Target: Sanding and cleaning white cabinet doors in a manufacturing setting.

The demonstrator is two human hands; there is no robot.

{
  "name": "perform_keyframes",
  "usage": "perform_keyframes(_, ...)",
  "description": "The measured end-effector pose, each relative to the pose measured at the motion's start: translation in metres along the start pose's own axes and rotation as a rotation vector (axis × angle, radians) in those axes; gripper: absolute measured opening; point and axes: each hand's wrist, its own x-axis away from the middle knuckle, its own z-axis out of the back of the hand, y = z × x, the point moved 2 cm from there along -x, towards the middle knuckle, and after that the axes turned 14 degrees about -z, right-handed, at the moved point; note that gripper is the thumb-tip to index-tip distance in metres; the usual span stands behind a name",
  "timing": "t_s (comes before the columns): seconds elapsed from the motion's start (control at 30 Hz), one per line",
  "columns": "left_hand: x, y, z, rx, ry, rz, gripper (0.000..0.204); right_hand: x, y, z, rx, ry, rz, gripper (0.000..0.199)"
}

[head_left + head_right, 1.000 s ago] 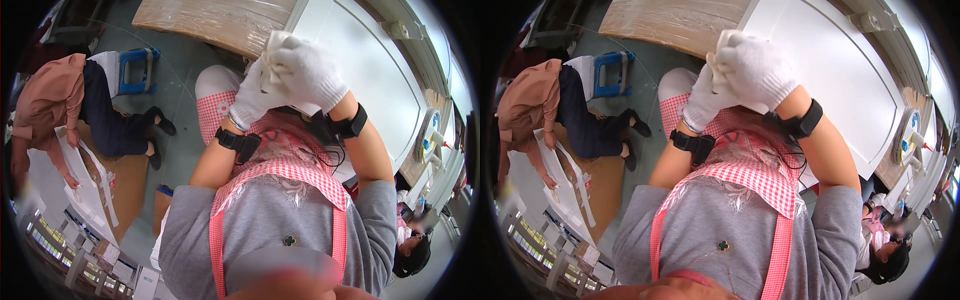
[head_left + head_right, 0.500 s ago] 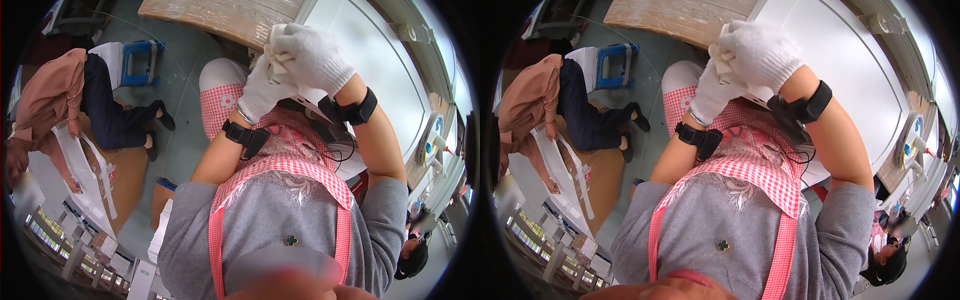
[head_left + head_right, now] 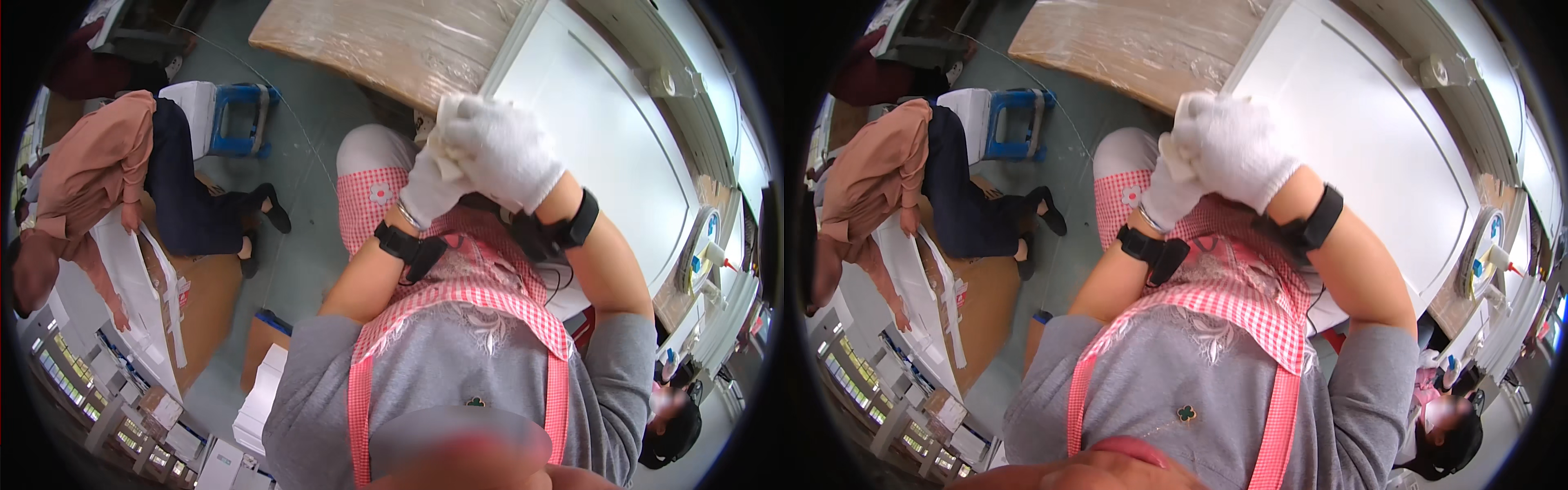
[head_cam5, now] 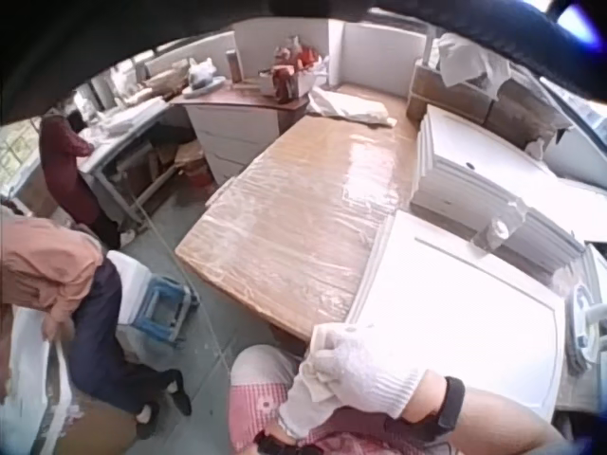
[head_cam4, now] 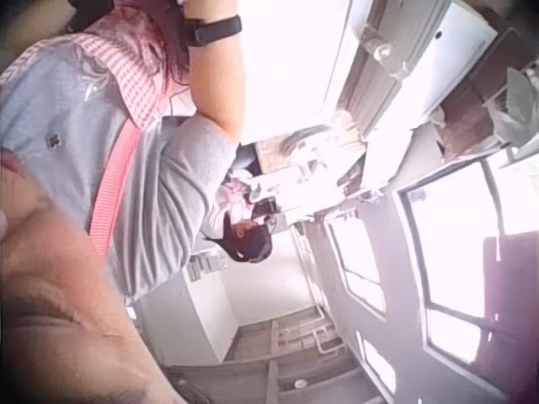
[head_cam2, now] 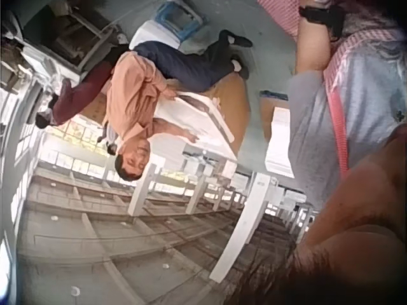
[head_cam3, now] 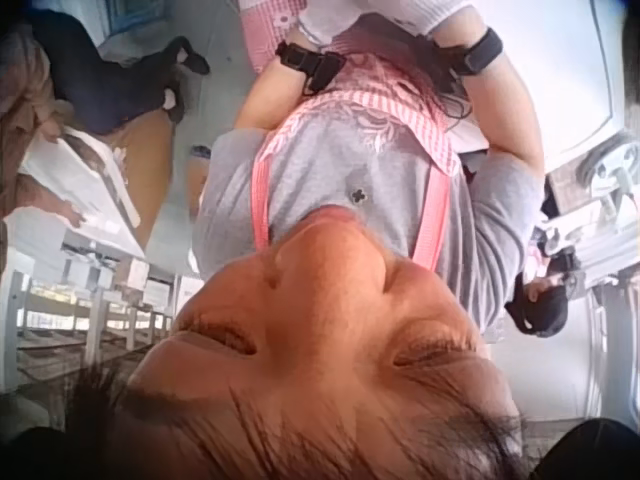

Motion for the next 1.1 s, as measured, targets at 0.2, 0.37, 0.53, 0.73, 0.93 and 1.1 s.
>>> perform_keyframes(0.2,-0.002,0.018,-0.003,0.032,0.045,0.146,0.086,-0.025,0.028,0.023,-0.158,0.146,-0.371,0.019)
perform_keyframes(0.37,-0.005,0.003,-0.006,0.217,0.019,0.124,0.087,0.0,-0.01,0.011,0.061,-0.045,-0.009,0.01)
perform_keyframes(0.53,0.001,0.004,-0.003,0.211,0.065,0.162,0.105,-0.016,0.029,0.019,-0.143,0.298,-0.359,0.015)
perform_keyframes(0.73,-0.01,0.011,-0.001,-0.072,-0.012,-0.17,0.096,0.001,0.002,-0.022,0.009,-0.007,-0.033,0.009)
perform_keyframes(0.93,-0.007,0.005,0.002,-0.048,-0.082,-0.101,0.079,0.017,-0.008,0.005,-0.025,0.054,-0.191,0.016)
perform_keyframes(1.1,-0.017,0.034,0.019,0.63,-0.273,0.005,0.063,0.123,0.013,-0.029,-0.069,0.093,-0.284,0.017)
